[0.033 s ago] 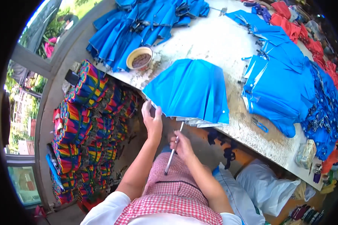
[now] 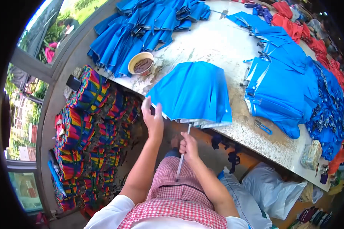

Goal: Assembling blue umbrella canopies onto their metal frames.

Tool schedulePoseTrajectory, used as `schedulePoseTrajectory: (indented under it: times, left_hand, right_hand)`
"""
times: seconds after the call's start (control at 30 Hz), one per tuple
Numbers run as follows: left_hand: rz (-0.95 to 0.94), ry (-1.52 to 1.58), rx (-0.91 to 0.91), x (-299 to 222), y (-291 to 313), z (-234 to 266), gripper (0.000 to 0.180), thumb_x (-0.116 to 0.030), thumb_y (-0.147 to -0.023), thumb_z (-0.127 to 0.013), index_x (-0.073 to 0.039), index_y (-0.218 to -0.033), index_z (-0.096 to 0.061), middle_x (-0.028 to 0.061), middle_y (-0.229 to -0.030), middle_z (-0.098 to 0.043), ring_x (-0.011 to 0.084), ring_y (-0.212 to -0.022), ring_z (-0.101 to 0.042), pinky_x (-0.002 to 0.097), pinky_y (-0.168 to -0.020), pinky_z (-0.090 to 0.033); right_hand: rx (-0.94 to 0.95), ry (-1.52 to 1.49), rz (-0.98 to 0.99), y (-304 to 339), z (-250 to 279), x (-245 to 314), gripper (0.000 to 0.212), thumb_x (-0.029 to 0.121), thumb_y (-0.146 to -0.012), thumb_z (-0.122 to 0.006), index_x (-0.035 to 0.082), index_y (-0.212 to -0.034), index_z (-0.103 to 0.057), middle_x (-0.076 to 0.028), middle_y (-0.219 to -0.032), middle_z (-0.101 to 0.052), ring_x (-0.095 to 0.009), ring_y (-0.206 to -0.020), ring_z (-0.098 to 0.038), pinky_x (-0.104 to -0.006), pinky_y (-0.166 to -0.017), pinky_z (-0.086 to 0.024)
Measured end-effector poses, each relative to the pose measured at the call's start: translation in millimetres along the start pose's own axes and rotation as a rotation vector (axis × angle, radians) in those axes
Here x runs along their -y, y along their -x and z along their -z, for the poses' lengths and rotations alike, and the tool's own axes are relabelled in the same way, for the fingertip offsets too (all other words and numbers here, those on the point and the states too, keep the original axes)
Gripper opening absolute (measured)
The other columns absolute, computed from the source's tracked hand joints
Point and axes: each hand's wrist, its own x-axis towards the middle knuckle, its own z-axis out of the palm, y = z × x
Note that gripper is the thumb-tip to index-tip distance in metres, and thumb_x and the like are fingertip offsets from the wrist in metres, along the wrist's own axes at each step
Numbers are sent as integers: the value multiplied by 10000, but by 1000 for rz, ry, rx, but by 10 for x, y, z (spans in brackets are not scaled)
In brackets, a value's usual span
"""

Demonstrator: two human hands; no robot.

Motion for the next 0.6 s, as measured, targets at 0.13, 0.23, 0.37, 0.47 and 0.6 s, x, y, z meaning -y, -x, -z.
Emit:
schedulePoseTrajectory:
  times: [0.13,0.23,0.37,0.47,0.6]
  left_hand:
    - [-12,224,76,-320,-973,151,543,-342,-852,-541,18,-1240,-423,142,-1228,-484,264,-1113,-470,361,-948,-350]
    - [320,1101,681,-1145,-1485,36,587,-471,-853,-505,-14,-1217,-451,125,-1155,-550,221,-1062,-512,352,-924,-385]
    - [-285,999,302,-2749,-1646,361,425,-402,-846,-563,-32,-1054,-576,58,-926,-616,139,-862,-569,316,-799,-449]
    - [-453,770,139,-2898,-1418,89,361,-360,-848,-558,-22,-971,-588,63,-888,-617,133,-840,-557,297,-753,-430]
    - [-490,519,157,-1453,-616,-1114,322,-147,-779,-651,-12,-1054,-552,133,-945,-621,192,-894,-575,337,-794,-439]
  right_hand:
    - [-78,577,275,459,-530,466,232,262,-913,-465,50,-983,-529,5,-597,-486,-130,-545,-498,-276,-498,-417]
    - [93,1114,762,470,-1013,648,261,213,-900,-468,26,-1079,-501,-33,-630,-515,-171,-588,-525,-296,-544,-435]
    - [5,1493,1491,179,-1215,1367,271,237,-855,-531,23,-1020,-529,-146,-740,-565,-315,-694,-560,-395,-596,-422]
    - [-365,1659,1422,675,-845,1725,355,196,-788,-571,12,-1086,-508,-191,-1029,-550,-335,-956,-523,-425,-810,-397]
    - [-768,1472,1448,966,292,1293,321,148,-781,-561,10,-1067,-514,-193,-988,-551,-362,-951,-509,-435,-812,-398]
